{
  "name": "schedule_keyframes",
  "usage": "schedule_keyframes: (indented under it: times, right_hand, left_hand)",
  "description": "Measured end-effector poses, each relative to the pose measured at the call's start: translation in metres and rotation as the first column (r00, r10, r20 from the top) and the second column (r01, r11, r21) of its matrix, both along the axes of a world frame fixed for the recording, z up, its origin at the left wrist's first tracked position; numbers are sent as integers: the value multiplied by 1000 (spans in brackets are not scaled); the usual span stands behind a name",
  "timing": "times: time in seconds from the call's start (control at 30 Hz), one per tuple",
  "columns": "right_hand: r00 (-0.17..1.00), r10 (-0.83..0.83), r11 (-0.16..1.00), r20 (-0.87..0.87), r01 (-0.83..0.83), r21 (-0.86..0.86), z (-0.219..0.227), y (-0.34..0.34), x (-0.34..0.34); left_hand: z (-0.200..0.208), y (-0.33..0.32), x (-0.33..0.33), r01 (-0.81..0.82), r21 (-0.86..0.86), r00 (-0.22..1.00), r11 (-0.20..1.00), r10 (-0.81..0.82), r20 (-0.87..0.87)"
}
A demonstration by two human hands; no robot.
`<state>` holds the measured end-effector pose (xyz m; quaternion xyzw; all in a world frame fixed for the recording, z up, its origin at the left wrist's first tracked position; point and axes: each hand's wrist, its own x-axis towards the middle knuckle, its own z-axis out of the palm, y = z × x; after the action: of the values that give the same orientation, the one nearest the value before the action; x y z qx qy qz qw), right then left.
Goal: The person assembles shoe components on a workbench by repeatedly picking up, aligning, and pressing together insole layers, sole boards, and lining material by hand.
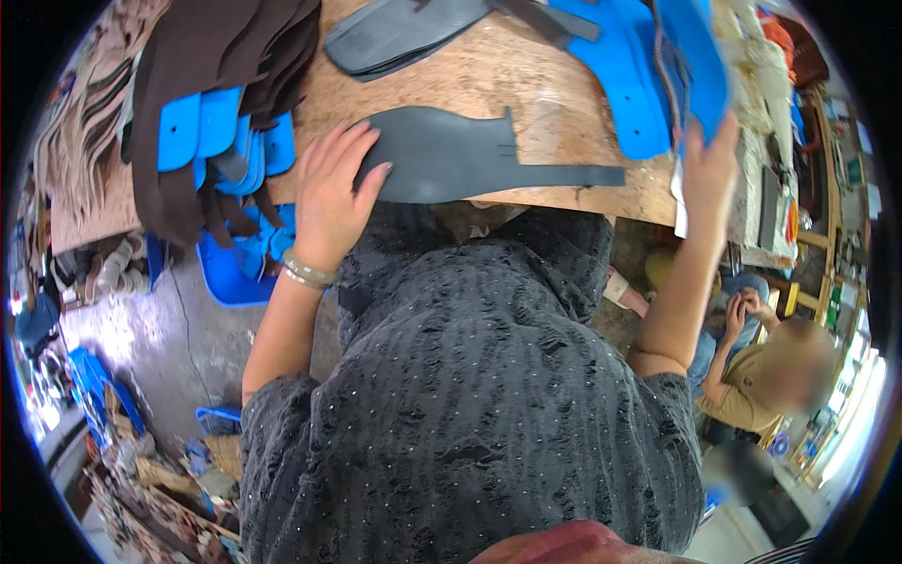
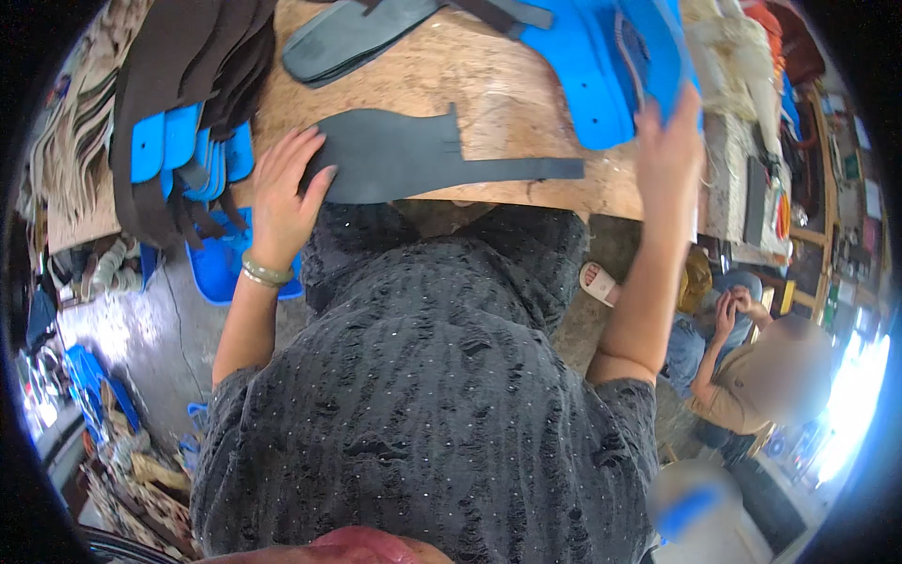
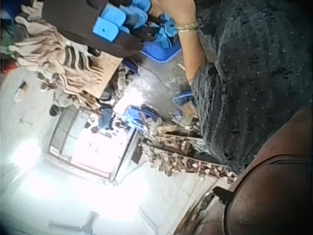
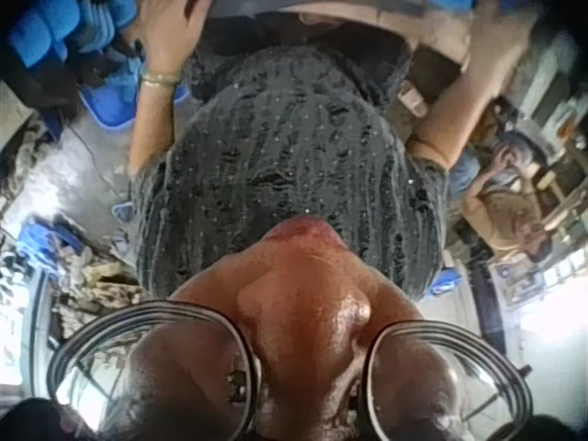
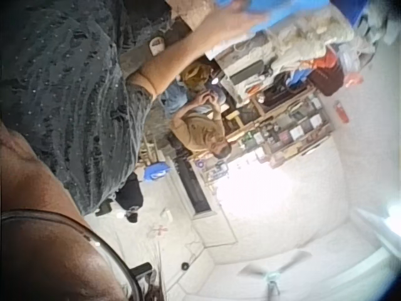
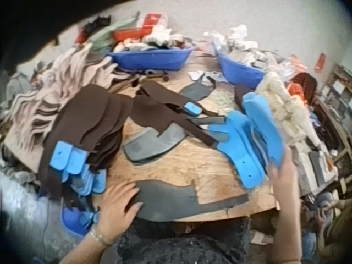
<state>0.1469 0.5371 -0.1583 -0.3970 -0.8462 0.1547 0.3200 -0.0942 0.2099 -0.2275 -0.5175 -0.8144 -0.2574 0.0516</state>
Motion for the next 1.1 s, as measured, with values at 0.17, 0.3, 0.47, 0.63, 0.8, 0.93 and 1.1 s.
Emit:
schedule_keyframes:
  times: [0.17, 0.3, 0.47, 0.63, 0.8, 0.93, 1.1]
  right_hand:
    - [926, 375, 774, 35, -292, -562, 8, -26, 20]
    - [716, 695, 623, 56, -562, -543, 2, -56, -10]
    - [572, 809, 569, 134, -707, -420, 7, -82, -44]
    - [394, 885, 423, 247, -903, -74, -7, -88, -60]
    - [443, 887, 459, 126, -875, -156, -39, -73, -54]
    - [534, 845, 534, 34, -836, -127, -56, -49, -60]
    - [538, 838, 545, 90, -834, -89, -59, -53, -73]
  left_hand:
    - [-4, -11, -5, -145, 129, 977, 981, 122, 174]
    - [-3, -22, -3, -220, 270, 944, 937, 135, 300]
    - [11, -34, 12, -211, 429, 607, 878, -226, 761]
    - [27, -33, 37, -456, 304, -124, 837, -398, 909]
    - [7, -36, 34, -465, 356, -67, 810, -433, 899]
    - [-4, -37, 10, -304, 451, 685, 839, -136, 716]
    - [-11, -35, -2, -119, 231, 969, 966, 62, 237]
